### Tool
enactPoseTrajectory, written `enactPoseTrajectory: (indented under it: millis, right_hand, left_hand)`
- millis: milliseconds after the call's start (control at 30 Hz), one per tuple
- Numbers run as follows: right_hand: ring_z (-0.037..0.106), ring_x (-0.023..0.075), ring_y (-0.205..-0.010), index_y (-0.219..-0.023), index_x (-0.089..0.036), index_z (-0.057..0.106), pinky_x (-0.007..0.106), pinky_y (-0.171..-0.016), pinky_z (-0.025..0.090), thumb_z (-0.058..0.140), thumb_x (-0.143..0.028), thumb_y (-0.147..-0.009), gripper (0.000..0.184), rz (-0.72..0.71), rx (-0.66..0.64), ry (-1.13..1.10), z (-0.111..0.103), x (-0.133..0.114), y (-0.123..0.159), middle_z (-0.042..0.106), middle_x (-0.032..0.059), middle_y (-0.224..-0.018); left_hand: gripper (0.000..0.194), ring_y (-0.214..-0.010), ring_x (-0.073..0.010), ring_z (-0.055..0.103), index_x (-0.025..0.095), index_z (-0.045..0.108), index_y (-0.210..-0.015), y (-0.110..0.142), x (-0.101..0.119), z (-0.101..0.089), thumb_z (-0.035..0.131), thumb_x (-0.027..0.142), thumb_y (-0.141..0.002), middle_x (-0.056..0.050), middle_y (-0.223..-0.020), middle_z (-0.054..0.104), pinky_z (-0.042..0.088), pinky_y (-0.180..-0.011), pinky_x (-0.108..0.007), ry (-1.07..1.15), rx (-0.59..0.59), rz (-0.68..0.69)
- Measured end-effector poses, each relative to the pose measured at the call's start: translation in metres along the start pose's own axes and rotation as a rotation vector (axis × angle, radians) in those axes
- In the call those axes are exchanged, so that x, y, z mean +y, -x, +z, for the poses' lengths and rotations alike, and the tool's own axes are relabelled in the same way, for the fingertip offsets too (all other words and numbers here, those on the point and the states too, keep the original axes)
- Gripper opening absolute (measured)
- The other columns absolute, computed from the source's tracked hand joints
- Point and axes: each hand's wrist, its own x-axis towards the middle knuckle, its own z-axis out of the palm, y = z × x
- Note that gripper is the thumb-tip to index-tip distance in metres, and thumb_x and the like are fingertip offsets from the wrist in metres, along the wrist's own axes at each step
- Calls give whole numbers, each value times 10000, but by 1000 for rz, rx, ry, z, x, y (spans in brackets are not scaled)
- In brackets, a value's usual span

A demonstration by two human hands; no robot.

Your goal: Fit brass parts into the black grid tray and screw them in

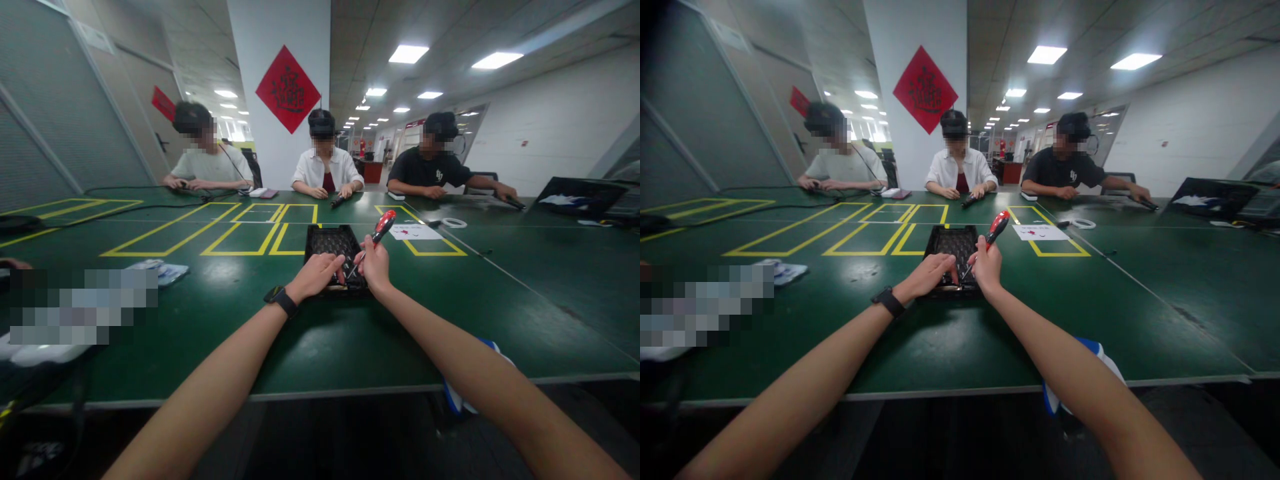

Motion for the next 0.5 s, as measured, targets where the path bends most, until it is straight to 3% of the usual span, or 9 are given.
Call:
enactPoseTrajectory:
  millis: [500]
  right_hand:
    - [387,55,-282,-815,-175,480,154,-301,286,429,-587,-802,415,-23,28,-29,-1,-1,0,529,-50,-426]
  left_hand:
    - [669,-722,-139,557,176,702,-632,0,2,-1,176,466,-927,-47,-708,651,381,-811,-244,-44,-9,33]
